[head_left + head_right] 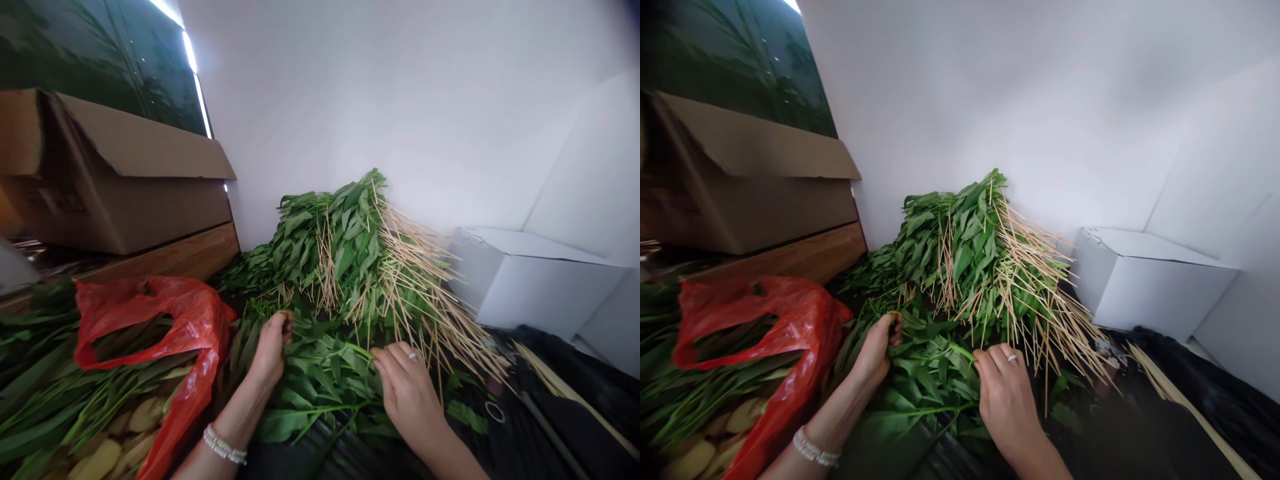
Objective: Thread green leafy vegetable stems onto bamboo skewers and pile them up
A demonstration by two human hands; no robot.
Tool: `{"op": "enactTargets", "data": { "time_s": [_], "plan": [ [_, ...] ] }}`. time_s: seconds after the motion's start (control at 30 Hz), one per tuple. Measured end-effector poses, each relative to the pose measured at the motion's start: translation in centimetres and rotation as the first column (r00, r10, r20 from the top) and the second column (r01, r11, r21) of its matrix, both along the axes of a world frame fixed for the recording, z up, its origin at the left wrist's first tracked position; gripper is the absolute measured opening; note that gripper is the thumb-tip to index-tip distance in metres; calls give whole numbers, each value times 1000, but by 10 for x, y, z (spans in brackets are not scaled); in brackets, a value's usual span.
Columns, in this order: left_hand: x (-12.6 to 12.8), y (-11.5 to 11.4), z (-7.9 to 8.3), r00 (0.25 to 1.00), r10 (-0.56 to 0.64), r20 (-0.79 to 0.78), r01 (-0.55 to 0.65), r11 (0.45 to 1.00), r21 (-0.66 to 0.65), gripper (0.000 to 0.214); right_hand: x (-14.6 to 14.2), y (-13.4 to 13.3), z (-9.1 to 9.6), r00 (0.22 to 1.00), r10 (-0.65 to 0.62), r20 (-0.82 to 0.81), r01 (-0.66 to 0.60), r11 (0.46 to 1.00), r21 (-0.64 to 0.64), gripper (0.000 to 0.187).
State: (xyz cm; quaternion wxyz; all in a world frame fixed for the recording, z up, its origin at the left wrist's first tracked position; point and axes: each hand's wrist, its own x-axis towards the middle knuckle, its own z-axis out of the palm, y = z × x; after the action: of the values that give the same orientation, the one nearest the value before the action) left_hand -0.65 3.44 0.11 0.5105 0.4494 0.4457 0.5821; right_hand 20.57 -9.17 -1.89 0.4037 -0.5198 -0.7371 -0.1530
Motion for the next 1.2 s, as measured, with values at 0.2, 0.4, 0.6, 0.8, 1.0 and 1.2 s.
{"op": "enactTargets", "data": {
  "time_s": [0.2, 0.4, 0.6, 0.8, 1.0, 1.2],
  "plan": [
    [16, -27, 3, 876, -24, -482, 245, 883, 401, 19, -4, 1, -2, 987, -36, 154, 36, 999, 3, 25],
    [21, -42, -3, 600, -12, -800, 598, 671, 439, 28, -5, 1, -3, 980, -52, 193, 49, 999, 16, 26],
    [22, -45, -6, 326, 181, -928, 733, 572, 369, 24, -6, 0, -2, 989, -20, 149, 21, 1000, -9, 27],
    [22, -45, -9, 168, 318, -933, 774, 544, 325, 10, -5, 0, -5, 999, 7, 42, -6, 999, -37, 22],
    [25, -46, -14, 281, 237, -930, 704, 608, 367, 10, -7, -1, -1, 997, 79, -17, -80, 995, -66, 21],
    [25, -34, -7, 674, -85, -734, 483, 802, 351, 15, -6, -1, 4, 995, 91, -35, -91, 996, 5, 27]
  ]
}}
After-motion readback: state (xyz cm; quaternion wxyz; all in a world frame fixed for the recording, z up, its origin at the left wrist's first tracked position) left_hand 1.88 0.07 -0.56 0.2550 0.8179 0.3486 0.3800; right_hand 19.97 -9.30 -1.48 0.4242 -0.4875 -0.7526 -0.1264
